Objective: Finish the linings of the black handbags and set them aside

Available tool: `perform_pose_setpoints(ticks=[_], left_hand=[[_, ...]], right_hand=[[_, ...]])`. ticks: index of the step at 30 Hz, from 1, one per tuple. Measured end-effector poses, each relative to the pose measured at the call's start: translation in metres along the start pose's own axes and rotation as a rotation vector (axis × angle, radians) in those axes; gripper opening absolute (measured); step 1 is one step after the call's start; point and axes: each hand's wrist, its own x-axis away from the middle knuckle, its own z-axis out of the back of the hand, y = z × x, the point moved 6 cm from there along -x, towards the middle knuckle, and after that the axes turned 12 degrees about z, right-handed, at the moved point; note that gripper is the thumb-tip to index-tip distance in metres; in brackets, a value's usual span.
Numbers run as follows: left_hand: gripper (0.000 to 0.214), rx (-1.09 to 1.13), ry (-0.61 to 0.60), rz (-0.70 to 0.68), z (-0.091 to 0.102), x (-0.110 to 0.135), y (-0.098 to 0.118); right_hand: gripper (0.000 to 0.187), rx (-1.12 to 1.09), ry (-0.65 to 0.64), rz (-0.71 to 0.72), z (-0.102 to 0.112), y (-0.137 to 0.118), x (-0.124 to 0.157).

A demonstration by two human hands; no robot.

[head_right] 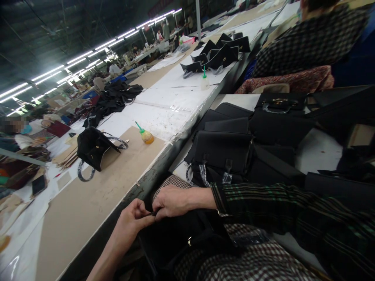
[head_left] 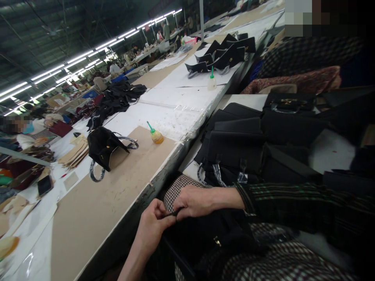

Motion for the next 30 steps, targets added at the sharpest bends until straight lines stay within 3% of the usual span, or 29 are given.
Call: perform_pose_setpoints(ticks=[5, 8, 11, 14, 17, 23, 30], left_hand=[[0.018, -0.010, -0.111, 0.010, -0.004, 0.004, -0.003], [0.015, -0.113, -0.096, -0.008, -0.001, 0.009, 0.001], [0.017, -0.297, -0.040, -0.050, 0.007, 0.016, 0.007], [0.021, -0.392, -0.109, -0.029, 0.011, 0.023, 0.005], [0.025, -0.381, -0.152, -0.002, 0.014, 0.028, 0.002], [0.026, -0.289, -0.040, 0.042, 0.014, 0.029, 0.003], [0.024, -0.194, -0.053, 0.068, 0.008, 0.029, 0.004]], right_hand=[[0.038, -0.073, -0.084, 0.015, -0.006, 0.003, -0.007], [0.047, -0.074, -0.154, 0.032, -0.012, 0.005, -0.018], [0.037, -0.067, -0.189, 0.073, -0.016, 0.004, -0.026], [0.030, -0.135, -0.164, 0.070, -0.016, 0.004, -0.026], [0.025, -0.254, -0.130, 0.034, -0.018, 0.009, -0.023], [0.030, -0.537, -0.122, 0.072, -0.024, 0.016, -0.018], [0.038, -0.265, -0.207, 0.157, -0.021, 0.008, -0.030]])
